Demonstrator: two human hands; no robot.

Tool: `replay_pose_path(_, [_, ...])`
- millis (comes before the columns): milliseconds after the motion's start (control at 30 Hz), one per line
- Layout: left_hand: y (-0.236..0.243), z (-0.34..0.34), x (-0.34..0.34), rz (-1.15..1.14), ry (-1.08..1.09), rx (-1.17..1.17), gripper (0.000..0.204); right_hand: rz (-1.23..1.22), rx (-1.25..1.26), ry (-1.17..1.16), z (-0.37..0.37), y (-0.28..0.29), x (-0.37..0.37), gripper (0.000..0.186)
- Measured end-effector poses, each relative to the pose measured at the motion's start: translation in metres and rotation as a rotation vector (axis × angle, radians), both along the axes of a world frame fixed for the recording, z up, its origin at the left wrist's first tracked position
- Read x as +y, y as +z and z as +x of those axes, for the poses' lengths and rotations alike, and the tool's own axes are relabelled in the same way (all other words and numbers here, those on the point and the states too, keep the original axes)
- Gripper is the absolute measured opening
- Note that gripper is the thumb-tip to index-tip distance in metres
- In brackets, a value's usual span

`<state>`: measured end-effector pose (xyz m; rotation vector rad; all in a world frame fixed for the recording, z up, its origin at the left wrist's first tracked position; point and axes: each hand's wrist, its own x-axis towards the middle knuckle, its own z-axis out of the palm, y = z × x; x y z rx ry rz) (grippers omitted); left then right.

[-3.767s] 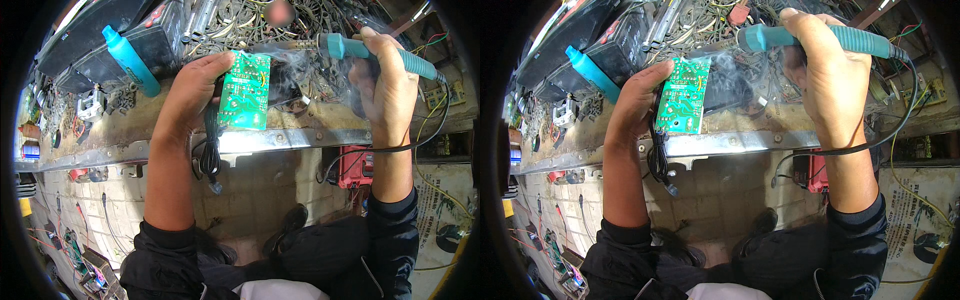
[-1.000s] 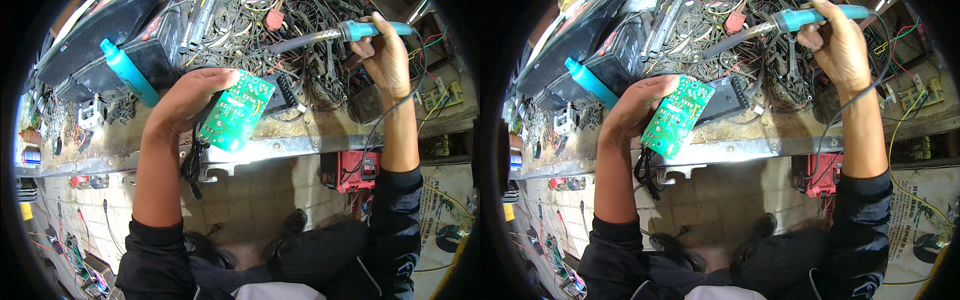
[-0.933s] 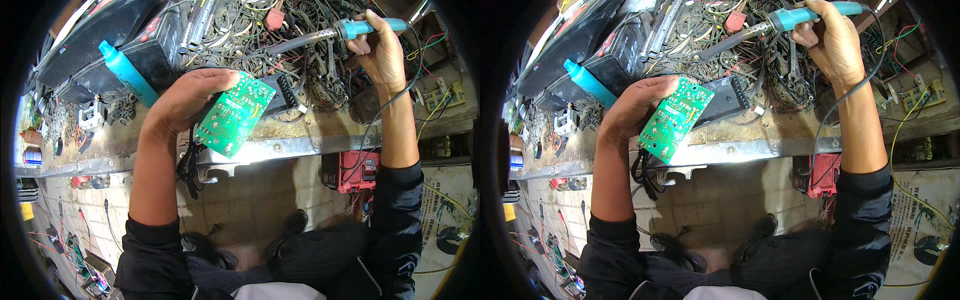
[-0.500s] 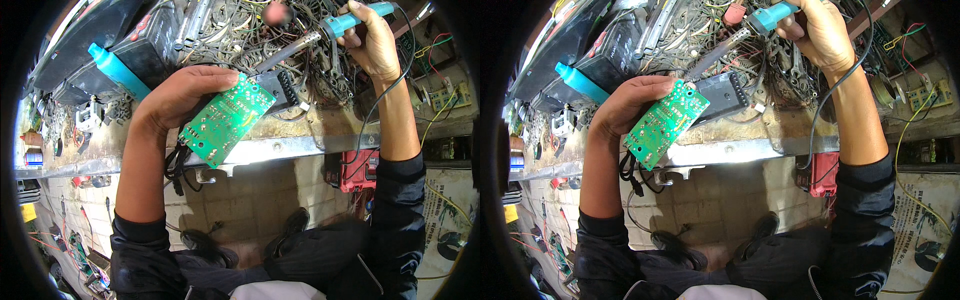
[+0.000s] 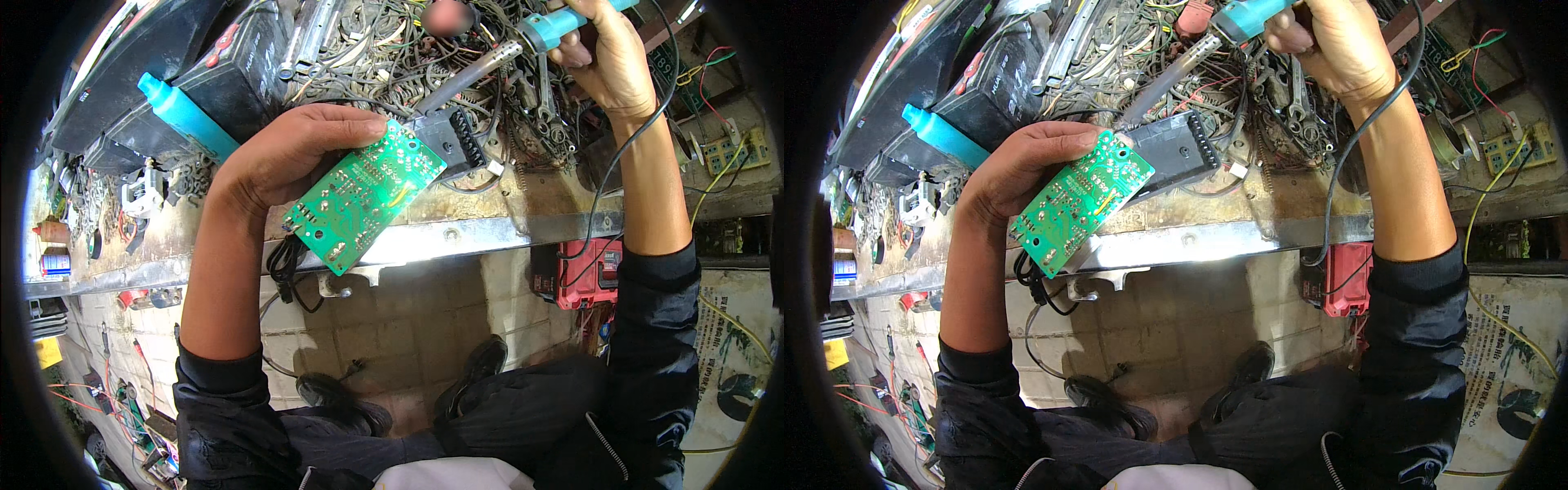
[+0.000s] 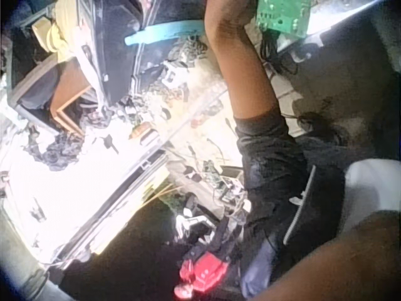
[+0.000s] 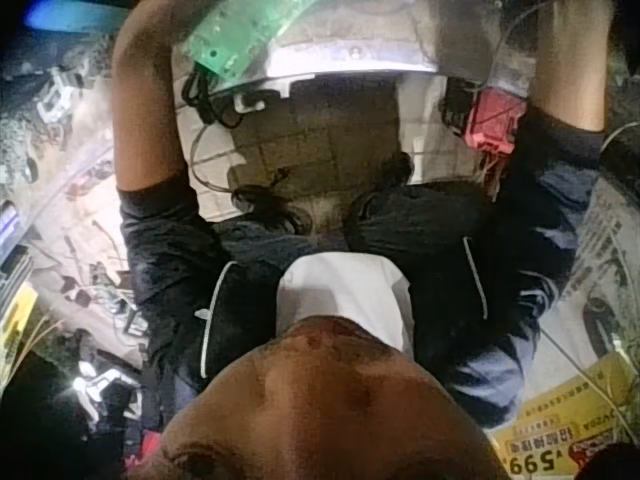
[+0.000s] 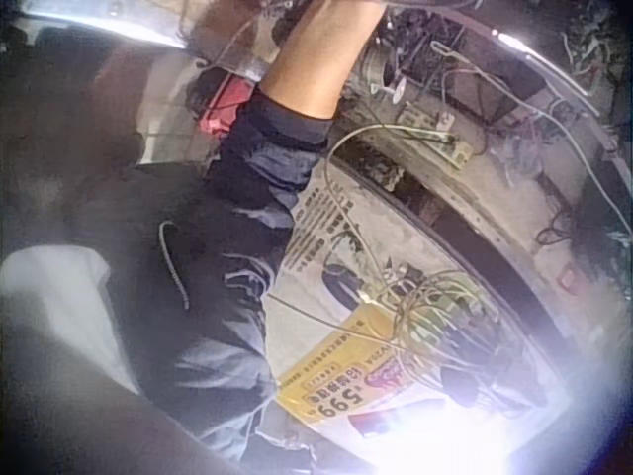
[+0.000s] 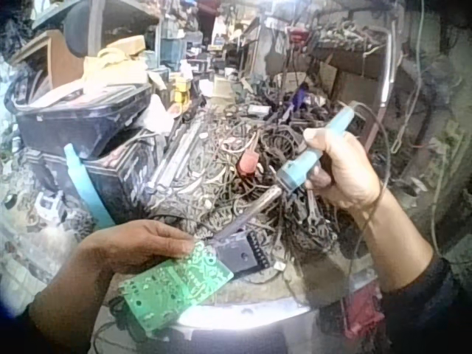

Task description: The person tests wires on a motorcycle with a multimeter, connects wires to a circuit board, and solders components on the board at a cluttered workbench.

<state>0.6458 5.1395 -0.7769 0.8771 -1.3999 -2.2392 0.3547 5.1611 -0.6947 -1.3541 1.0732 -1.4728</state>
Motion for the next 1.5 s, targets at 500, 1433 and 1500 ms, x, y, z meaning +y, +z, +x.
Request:
replay_pose_path(500, [-0.002,0.001,-0.001,-0.008,-0.011,0.021,0.033,-0.010,0.009,-0.069,0.003,0.002,0.004,0.027])
replay_pose_path(1433, [0.026,0.002,0.054,-0.763,0.213,-0.119,0.030,-0.205,-0.100,-0.691,-0.066,0.013,0.157,0.031])
replay_pose_path(1500, [0.030,-0.004,0.062,-0.862,0.262,-0.105,0.029,-0.226,-0.093,-0.627,-0.082,0.007,0.172,0.031])
